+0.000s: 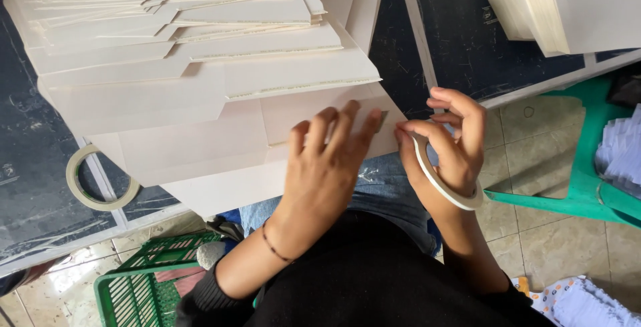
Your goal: Manually applying strips of double-sided tape to a stack of paper folders in a repetitive assembly process.
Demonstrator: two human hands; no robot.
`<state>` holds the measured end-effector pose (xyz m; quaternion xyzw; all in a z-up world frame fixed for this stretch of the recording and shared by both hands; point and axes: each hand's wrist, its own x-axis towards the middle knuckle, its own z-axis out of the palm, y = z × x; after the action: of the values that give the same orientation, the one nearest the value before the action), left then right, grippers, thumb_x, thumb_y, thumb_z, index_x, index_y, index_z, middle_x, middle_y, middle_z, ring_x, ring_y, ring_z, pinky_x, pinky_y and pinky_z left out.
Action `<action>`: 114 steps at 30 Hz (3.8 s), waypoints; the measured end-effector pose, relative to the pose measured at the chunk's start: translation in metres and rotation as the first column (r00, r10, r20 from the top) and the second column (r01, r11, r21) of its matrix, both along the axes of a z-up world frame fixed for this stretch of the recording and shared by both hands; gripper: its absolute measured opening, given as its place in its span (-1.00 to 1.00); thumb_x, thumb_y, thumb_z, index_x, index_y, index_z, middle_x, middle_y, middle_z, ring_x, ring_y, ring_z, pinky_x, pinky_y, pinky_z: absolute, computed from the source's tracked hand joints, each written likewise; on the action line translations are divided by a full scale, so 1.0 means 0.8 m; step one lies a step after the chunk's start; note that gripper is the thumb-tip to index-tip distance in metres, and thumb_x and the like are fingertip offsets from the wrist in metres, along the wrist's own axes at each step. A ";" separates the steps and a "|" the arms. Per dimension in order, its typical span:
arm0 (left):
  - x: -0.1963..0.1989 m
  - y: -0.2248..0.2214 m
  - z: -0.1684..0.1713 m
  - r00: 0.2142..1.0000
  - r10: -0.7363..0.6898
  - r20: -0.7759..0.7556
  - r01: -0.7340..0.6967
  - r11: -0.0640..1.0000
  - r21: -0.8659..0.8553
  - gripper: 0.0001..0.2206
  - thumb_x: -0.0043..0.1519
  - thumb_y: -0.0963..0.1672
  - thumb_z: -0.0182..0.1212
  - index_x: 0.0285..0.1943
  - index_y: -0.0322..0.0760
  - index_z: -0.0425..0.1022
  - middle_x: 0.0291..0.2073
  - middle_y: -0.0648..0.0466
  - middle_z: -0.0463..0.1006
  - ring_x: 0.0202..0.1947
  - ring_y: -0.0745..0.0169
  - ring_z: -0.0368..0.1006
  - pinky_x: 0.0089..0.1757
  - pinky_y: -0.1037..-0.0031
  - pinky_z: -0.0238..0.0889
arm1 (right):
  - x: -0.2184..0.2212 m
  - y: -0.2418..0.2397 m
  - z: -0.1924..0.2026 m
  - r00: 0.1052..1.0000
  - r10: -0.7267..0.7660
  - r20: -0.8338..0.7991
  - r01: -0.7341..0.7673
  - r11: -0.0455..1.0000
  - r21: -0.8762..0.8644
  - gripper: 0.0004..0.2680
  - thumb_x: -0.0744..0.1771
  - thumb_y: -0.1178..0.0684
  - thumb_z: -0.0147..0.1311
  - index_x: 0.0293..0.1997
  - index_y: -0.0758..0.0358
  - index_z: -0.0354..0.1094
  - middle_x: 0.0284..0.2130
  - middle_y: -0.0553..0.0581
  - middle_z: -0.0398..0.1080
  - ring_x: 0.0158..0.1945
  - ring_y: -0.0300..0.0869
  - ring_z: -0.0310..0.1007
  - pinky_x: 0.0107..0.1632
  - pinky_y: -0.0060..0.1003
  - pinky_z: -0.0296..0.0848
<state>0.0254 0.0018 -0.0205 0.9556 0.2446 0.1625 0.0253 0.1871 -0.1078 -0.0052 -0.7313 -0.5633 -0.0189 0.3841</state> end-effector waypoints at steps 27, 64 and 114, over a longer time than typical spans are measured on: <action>-0.087 0.024 0.040 0.967 0.251 0.036 -0.197 0.834 -0.515 -0.38 0.34 -0.05 0.40 0.63 0.18 0.30 0.32 0.11 0.33 0.13 0.02 0.26 0.08 0.12 0.15 | -0.061 0.030 -0.002 0.957 0.290 0.025 -0.289 0.956 -0.050 -0.86 0.39 0.20 0.40 -0.12 0.41 0.48 0.26 0.50 0.33 -0.03 0.14 0.44 0.02 -0.04 0.58; -0.027 0.017 0.019 0.990 0.138 -0.014 -0.135 0.982 0.135 -0.44 0.38 -0.26 -0.01 0.54 0.21 0.45 0.28 0.15 0.50 0.01 -0.02 0.36 0.02 0.17 0.13 | 0.034 0.018 0.009 0.982 0.115 -0.148 -0.121 0.992 -0.029 -0.96 0.43 0.36 0.26 -0.09 0.41 0.54 0.27 0.33 0.29 0.10 0.09 0.57 0.09 -0.14 0.60; 0.002 -0.006 0.025 0.975 0.206 0.085 -0.155 0.900 -0.407 -0.43 0.30 -0.04 0.39 0.55 0.24 0.41 0.19 0.03 0.39 0.06 -0.17 0.24 -0.10 0.07 0.14 | 0.051 -0.025 0.005 0.994 -0.062 -0.087 0.051 0.990 -0.128 -0.83 0.32 0.30 0.48 -0.28 0.31 0.47 0.27 0.27 0.28 0.18 0.15 0.47 0.22 0.02 0.53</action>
<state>0.0270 -0.0028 -0.0008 0.8915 0.3580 0.1708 0.2190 0.2281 -0.1280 -0.0010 -0.7698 -0.5243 0.0388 0.3619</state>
